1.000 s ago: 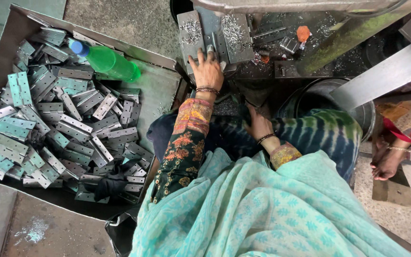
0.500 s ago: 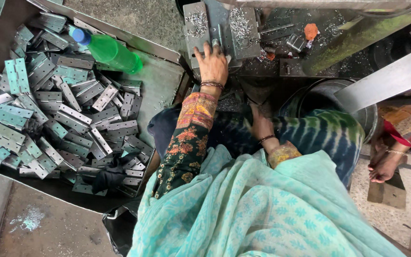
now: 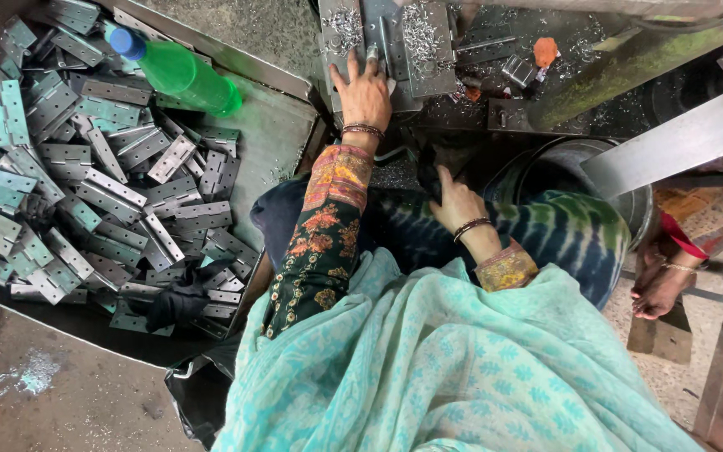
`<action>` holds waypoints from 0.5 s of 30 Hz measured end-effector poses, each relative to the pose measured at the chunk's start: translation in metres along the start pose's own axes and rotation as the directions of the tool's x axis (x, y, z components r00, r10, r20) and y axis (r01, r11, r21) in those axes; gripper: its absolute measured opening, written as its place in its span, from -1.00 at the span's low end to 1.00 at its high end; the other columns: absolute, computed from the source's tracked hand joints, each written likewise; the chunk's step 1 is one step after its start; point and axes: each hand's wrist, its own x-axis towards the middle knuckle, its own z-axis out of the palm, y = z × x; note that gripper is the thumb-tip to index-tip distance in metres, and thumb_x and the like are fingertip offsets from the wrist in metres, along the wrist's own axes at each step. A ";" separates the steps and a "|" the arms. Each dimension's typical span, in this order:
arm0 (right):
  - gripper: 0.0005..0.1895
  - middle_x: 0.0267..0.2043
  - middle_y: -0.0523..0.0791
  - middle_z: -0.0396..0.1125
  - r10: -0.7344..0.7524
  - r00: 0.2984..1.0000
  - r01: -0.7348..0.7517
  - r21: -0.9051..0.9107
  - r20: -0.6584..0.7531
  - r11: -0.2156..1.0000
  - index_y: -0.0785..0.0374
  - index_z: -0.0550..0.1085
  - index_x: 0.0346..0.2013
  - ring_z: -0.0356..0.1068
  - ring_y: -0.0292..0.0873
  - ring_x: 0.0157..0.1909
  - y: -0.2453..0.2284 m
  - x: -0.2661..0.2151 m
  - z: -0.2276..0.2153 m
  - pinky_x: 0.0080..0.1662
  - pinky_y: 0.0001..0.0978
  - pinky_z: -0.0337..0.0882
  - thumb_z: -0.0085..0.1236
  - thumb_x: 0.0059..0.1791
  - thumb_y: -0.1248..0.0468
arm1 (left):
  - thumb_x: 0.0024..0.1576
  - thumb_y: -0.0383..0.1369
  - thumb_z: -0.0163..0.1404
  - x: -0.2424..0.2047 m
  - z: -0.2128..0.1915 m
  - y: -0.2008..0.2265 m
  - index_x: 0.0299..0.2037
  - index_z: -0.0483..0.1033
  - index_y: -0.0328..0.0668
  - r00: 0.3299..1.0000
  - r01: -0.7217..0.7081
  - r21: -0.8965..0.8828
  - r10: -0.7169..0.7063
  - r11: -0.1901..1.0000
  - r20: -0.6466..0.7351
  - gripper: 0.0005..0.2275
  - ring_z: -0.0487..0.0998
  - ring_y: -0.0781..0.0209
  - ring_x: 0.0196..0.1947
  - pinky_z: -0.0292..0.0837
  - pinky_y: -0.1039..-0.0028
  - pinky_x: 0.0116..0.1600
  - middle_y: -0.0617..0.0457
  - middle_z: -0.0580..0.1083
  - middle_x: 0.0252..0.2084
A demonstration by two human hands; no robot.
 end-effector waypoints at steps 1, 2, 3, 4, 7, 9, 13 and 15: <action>-0.15 -0.03 0.25 0.44 -0.022 0.997 0.024 0.033 -0.074 0.999 0.06 0.08 0.46 0.46 0.37 -0.10 0.001 0.001 0.009 -0.08 0.20 0.48 0.23 -0.06 0.07 | 0.22 -0.30 -0.08 0.003 0.001 -0.001 -0.06 0.64 -0.11 1.000 -0.003 0.004 0.003 1.000 0.015 -0.76 0.04 -0.18 0.47 -0.19 -0.44 0.41 0.05 0.35 0.32; -0.16 0.03 0.24 0.41 -0.043 0.988 0.053 0.065 -0.148 0.996 0.04 0.09 0.45 0.45 0.39 -0.11 0.000 -0.002 0.023 -0.11 0.23 0.47 0.24 -0.06 0.05 | 0.22 -0.33 -0.09 0.005 0.001 -0.004 -0.07 0.64 -0.10 1.000 -0.005 0.011 0.004 1.000 0.030 -0.77 0.03 -0.17 0.48 -0.19 -0.43 0.42 0.06 0.34 0.34; -0.17 0.09 0.24 0.39 -0.062 0.973 0.084 0.096 -0.221 0.992 0.02 0.10 0.43 0.44 0.41 -0.12 0.002 -0.003 0.035 -0.14 0.25 0.46 0.25 -0.05 0.03 | 0.20 -0.32 -0.09 0.005 0.001 -0.005 -0.08 0.64 -0.11 0.999 -0.001 0.012 0.001 1.000 0.034 -0.76 0.02 -0.17 0.47 -0.20 -0.43 0.40 0.06 0.35 0.33; -0.17 0.10 0.23 0.39 -0.078 0.962 0.106 0.094 -0.262 0.990 0.00 0.10 0.43 0.44 0.40 -0.10 0.005 -0.002 0.045 -0.13 0.24 0.46 0.25 -0.06 0.03 | 0.18 -0.32 -0.09 0.005 0.001 -0.004 -0.08 0.64 -0.11 0.999 0.004 0.013 -0.005 1.000 0.035 -0.75 0.01 -0.18 0.47 -0.20 -0.44 0.39 0.06 0.35 0.32; -0.16 0.09 0.20 0.41 -0.067 0.962 0.102 0.121 -0.265 0.987 -0.06 0.10 0.46 0.44 0.38 -0.05 0.006 0.001 0.062 -0.06 0.24 0.45 0.24 -0.06 0.02 | 0.24 -0.26 -0.09 0.001 -0.005 -0.006 -0.06 0.64 -0.15 1.000 0.011 -0.034 -0.012 0.999 -0.018 -0.74 0.00 -0.20 0.48 -0.21 -0.44 0.41 0.05 0.36 0.31; -0.16 0.02 0.21 0.44 0.037 0.991 -0.018 0.147 -0.125 0.989 -0.08 0.07 0.52 0.43 0.38 -0.03 0.011 -0.005 0.057 0.01 0.24 0.44 0.22 0.00 0.02 | 0.26 -0.25 -0.10 -0.007 -0.004 0.004 -0.06 0.64 -0.15 1.000 0.005 -0.048 -0.005 0.999 -0.016 -0.74 -0.01 -0.21 0.49 -0.22 -0.43 0.42 0.05 0.37 0.31; -0.04 -0.09 0.28 0.42 -0.039 0.993 0.046 0.066 -0.110 0.997 0.17 0.04 0.44 0.45 0.37 -0.10 0.005 -0.001 0.016 -0.11 0.22 0.47 0.30 -0.15 0.11 | 0.20 -0.32 -0.10 0.004 -0.011 0.001 -0.06 0.64 -0.08 0.999 0.044 0.036 -0.045 0.998 0.026 -0.75 -0.02 -0.22 0.48 -0.26 -0.46 0.42 0.07 0.36 0.33; -0.11 -0.15 0.24 0.46 -0.040 0.998 0.043 0.070 -0.047 0.997 0.15 0.07 0.45 0.48 0.34 -0.10 0.006 -0.001 0.004 -0.09 0.17 0.49 0.26 -0.09 0.12 | 0.22 -0.32 -0.12 0.009 -0.008 0.001 -0.05 0.64 -0.07 0.998 0.060 0.039 -0.061 0.997 0.022 -0.75 -0.02 -0.22 0.49 -0.27 -0.48 0.43 0.09 0.36 0.33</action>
